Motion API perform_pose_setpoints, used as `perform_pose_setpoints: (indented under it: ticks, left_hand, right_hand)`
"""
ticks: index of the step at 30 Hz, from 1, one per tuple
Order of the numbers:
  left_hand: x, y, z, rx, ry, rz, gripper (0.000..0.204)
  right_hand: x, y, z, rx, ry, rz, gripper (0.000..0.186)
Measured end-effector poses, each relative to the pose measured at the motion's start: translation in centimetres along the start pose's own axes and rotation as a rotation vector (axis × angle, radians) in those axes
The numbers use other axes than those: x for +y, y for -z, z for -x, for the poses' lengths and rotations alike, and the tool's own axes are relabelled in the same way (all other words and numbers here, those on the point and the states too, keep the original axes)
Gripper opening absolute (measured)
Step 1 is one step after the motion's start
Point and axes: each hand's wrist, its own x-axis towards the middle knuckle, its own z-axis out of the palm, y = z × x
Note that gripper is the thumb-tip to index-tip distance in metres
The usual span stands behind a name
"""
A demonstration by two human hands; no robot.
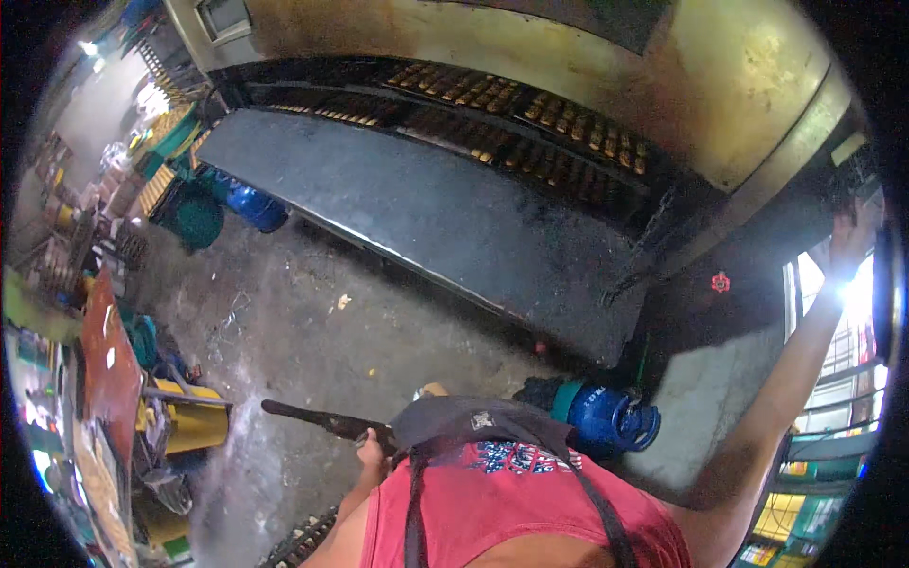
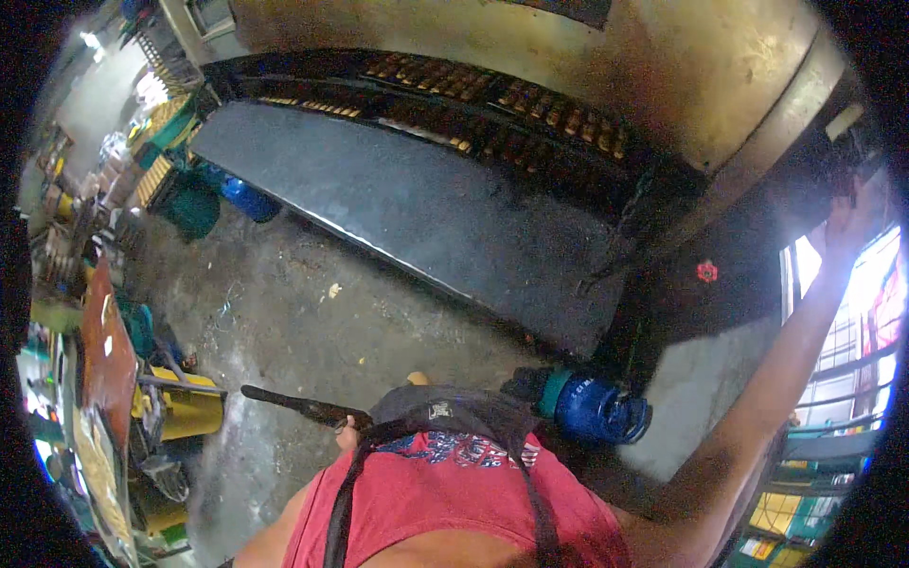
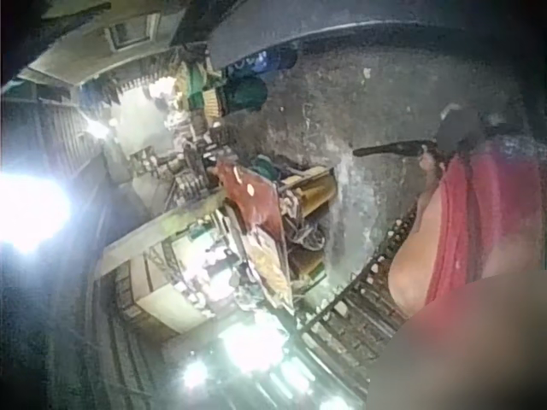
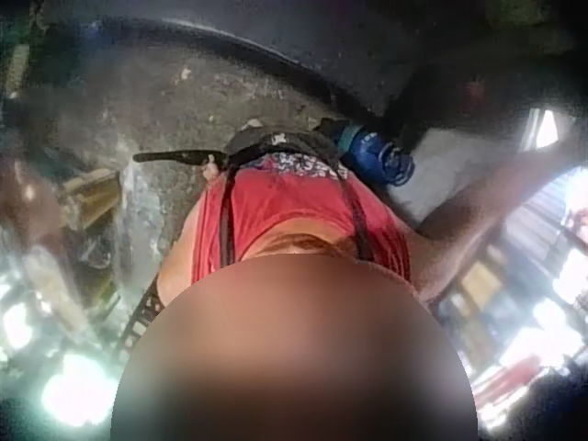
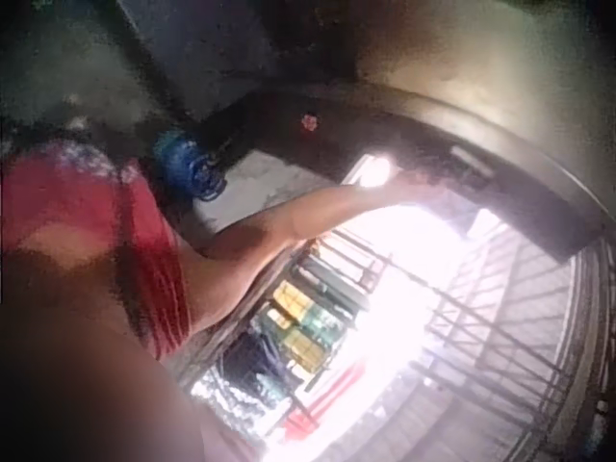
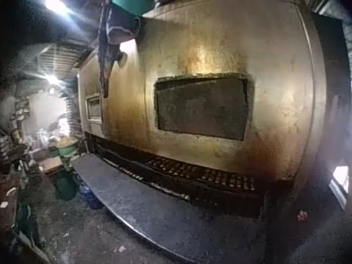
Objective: The person retrieves metal trays of baked bread from an industrial oven using a long wooden paddle and a cloth, then places the trays on stacks.
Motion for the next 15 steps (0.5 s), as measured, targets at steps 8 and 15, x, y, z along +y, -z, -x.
perform_pose_setpoints:
  ticks: [8,15]
  left_hand:
    - [0.0,0.1,-4.1,0.073,-0.003,0.0,0.059]
    - [6.3,1.5,-6.0,0.151,-0.594,0.144,0.042]
  right_hand:
    - [-2.9,0.0,0.0,0.003,-0.41,-0.142,0.043]
    - [-11.9,3.1,-3.2,0.386,-0.37,0.063,0.037]
